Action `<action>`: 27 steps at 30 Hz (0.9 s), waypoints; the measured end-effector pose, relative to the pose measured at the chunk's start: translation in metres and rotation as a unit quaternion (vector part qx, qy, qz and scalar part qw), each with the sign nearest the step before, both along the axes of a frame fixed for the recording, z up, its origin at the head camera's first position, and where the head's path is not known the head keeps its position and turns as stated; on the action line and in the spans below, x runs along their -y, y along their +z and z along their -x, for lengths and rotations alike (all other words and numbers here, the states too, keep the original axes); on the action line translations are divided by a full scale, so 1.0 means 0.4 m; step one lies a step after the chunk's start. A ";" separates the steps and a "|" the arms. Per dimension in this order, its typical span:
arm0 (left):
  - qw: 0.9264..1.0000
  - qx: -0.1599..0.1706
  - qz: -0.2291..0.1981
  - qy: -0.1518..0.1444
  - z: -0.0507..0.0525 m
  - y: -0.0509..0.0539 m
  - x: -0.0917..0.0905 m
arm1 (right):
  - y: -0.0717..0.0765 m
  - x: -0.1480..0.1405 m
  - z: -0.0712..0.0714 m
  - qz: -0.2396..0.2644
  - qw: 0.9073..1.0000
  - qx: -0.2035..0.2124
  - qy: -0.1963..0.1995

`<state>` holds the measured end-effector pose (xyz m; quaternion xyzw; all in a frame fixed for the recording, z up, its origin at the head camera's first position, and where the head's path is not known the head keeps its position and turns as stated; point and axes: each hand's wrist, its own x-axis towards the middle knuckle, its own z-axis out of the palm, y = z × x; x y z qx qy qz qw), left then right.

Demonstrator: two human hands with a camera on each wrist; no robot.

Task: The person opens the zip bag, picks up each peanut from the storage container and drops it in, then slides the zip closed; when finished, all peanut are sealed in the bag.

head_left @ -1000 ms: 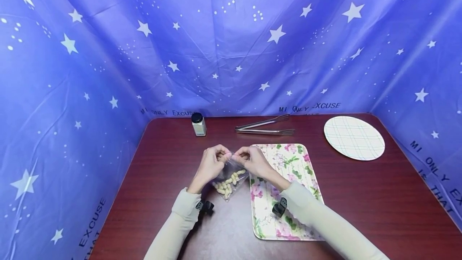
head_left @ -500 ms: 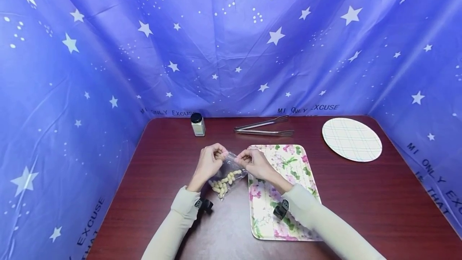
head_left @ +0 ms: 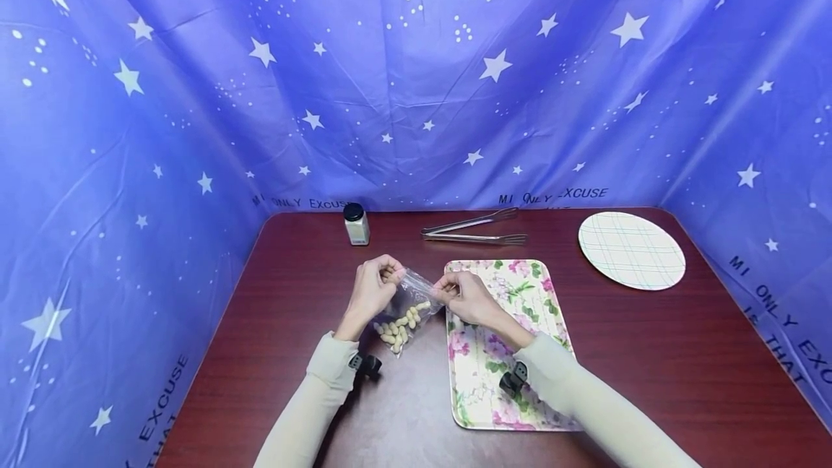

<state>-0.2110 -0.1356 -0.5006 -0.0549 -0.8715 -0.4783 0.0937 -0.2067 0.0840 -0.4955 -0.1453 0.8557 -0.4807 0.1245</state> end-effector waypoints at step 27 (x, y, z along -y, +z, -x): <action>0.999 0.033 -0.012 -0.009 0.019 -0.029 0.034 | -0.011 -0.008 -0.017 0.046 0.998 0.027 -0.019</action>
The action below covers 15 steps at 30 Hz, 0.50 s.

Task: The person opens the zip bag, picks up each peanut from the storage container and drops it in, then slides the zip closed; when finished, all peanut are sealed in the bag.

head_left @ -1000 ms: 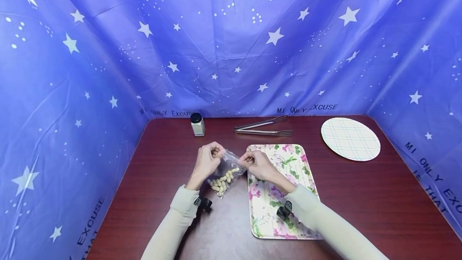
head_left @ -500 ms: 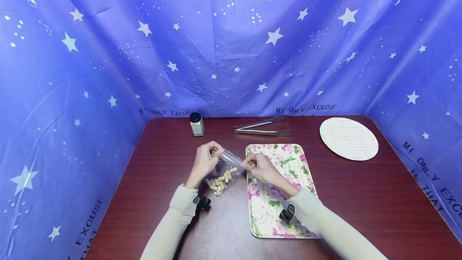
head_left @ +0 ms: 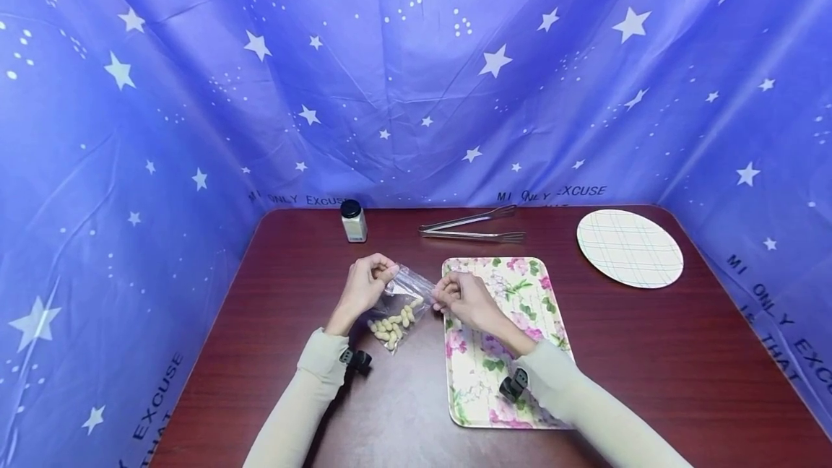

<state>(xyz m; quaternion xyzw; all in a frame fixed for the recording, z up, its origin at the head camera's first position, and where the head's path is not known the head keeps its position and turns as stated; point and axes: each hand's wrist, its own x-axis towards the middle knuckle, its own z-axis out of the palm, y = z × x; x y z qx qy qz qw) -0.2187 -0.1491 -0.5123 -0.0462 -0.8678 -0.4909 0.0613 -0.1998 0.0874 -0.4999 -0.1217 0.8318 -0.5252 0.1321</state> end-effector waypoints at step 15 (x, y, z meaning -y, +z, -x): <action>0.991 0.100 -0.083 0.028 -0.058 -0.024 0.023 | 0.000 0.016 0.097 -0.032 0.995 -0.005 0.094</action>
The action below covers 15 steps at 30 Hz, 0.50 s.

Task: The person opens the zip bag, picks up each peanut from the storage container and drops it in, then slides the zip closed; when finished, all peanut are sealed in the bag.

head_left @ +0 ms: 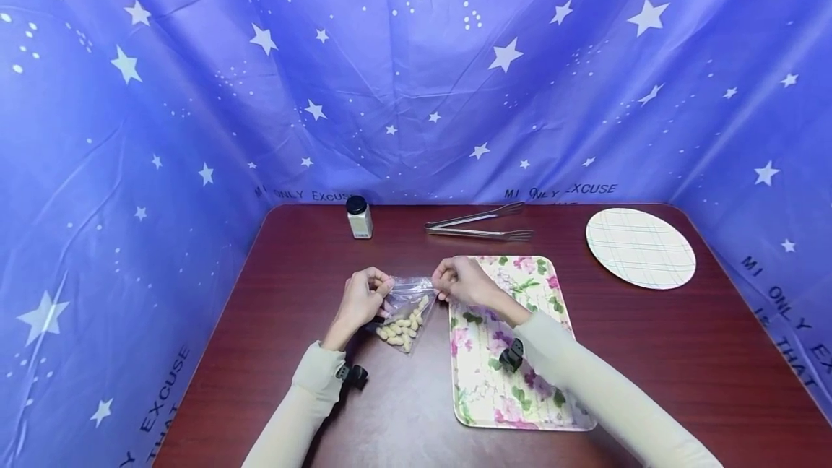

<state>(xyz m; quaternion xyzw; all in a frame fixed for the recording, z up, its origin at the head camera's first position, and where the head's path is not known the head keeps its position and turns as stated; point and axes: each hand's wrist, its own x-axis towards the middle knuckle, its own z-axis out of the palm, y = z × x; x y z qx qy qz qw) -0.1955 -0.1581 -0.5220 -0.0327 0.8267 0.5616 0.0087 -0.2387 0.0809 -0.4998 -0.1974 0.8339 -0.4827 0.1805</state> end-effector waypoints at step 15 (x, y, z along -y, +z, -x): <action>0.990 -0.045 0.134 0.002 0.084 0.002 0.049 | -0.006 0.059 0.072 -0.055 0.998 -0.011 -0.010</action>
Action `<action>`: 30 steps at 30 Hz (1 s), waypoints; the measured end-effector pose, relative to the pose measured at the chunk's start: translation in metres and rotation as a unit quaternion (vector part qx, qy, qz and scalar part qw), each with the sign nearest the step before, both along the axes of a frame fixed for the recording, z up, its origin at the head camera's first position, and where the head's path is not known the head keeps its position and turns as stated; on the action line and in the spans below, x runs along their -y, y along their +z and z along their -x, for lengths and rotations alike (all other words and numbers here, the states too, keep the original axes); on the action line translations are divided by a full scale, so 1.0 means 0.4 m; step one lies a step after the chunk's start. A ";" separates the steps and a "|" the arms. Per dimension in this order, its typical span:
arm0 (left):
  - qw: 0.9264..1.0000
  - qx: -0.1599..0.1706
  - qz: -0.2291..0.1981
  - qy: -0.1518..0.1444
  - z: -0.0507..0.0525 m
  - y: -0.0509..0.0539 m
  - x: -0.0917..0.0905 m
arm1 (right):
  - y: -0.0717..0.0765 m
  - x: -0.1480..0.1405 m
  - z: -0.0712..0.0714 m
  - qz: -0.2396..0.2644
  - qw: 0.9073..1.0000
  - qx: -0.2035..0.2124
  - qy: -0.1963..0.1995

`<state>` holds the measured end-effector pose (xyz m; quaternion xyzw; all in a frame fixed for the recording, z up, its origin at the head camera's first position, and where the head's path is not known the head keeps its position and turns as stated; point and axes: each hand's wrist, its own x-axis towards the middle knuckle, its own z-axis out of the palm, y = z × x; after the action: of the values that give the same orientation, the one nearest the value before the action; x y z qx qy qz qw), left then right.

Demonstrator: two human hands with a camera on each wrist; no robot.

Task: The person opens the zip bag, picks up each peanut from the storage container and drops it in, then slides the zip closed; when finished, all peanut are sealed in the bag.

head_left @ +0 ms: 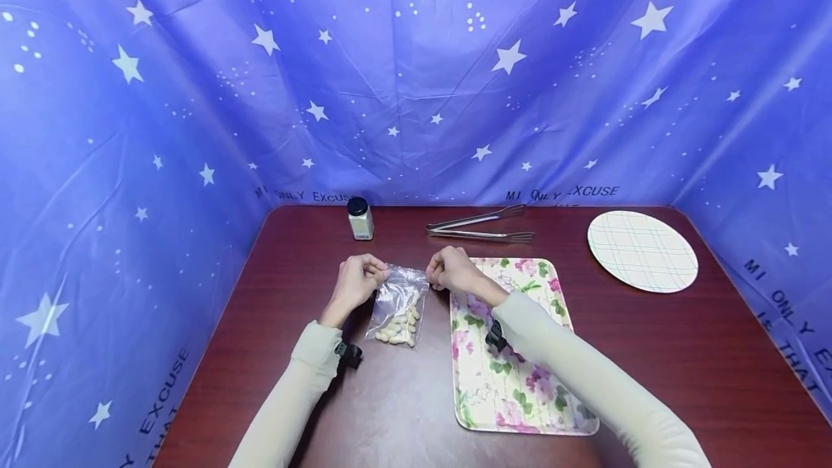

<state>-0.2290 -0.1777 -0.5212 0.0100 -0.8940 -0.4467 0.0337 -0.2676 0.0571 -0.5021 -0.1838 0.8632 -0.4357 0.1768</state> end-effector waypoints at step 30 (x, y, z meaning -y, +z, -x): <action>0.975 -0.131 0.151 -0.099 -0.073 0.020 -0.026 | 0.067 -0.204 -0.142 -0.005 0.980 -0.200 0.015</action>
<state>-0.1999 -0.1671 -0.5131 -0.1426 -0.9354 -0.3051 0.1074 -0.2110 0.1389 -0.4754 -0.2787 0.8807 -0.3829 0.0081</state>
